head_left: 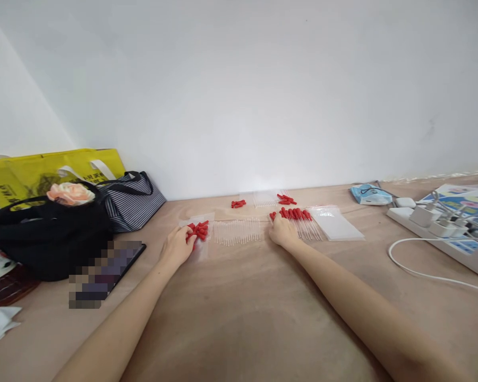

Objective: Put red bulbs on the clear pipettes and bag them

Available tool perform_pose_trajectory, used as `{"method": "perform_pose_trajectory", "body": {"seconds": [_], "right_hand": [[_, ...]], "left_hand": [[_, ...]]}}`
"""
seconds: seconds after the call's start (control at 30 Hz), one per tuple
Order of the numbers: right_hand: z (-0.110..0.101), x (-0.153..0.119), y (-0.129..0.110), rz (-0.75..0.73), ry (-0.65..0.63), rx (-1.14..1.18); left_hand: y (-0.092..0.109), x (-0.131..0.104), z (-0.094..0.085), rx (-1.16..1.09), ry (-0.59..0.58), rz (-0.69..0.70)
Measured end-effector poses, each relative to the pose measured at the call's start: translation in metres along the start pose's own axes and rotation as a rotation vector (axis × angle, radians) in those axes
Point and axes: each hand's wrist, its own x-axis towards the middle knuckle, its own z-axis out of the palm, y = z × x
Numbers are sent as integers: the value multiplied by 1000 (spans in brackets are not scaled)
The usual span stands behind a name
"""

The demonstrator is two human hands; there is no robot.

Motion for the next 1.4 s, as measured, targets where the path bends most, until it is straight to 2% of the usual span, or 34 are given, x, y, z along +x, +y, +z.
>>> {"method": "perform_pose_trajectory", "body": {"seconds": [0.27, 0.4, 0.5, 0.57, 0.63, 0.7, 0.77, 0.9, 0.97, 1.07, 1.2, 1.4], "right_hand": [[-7, -13, 2, -112, 28, 9], [-10, -40, 18, -291, 26, -21], [-12, -61, 39, -430, 13, -49], [-13, -70, 54, -481, 12, -38], [-14, -74, 66, -520, 2, -2], [-14, -73, 73, -556, -16, 50], [-14, -71, 75, -589, -27, 93], [-15, -71, 70, -626, -15, 107], [-16, -73, 67, -627, 15, 86], [-16, -74, 64, -620, 81, 77], [-11, -69, 58, -581, 124, 158], [-3, -62, 48, -437, 53, 123]], "left_hand": [[-3, -1, 0, 11, 44, 24], [8, -3, -7, -58, 113, 31], [35, -12, -5, -376, 100, 33], [57, -24, 1, -701, -3, 45], [77, -38, 8, -973, -174, 82], [89, -51, 13, -1104, -264, 112], [95, -61, 16, -1051, -263, 182], [95, -71, 12, -719, -235, 310], [95, -72, 10, -635, -222, 364], [96, -71, 12, -594, -186, 437], [96, -68, 19, -576, -224, 458], [97, -67, 19, -597, -207, 488]]}}
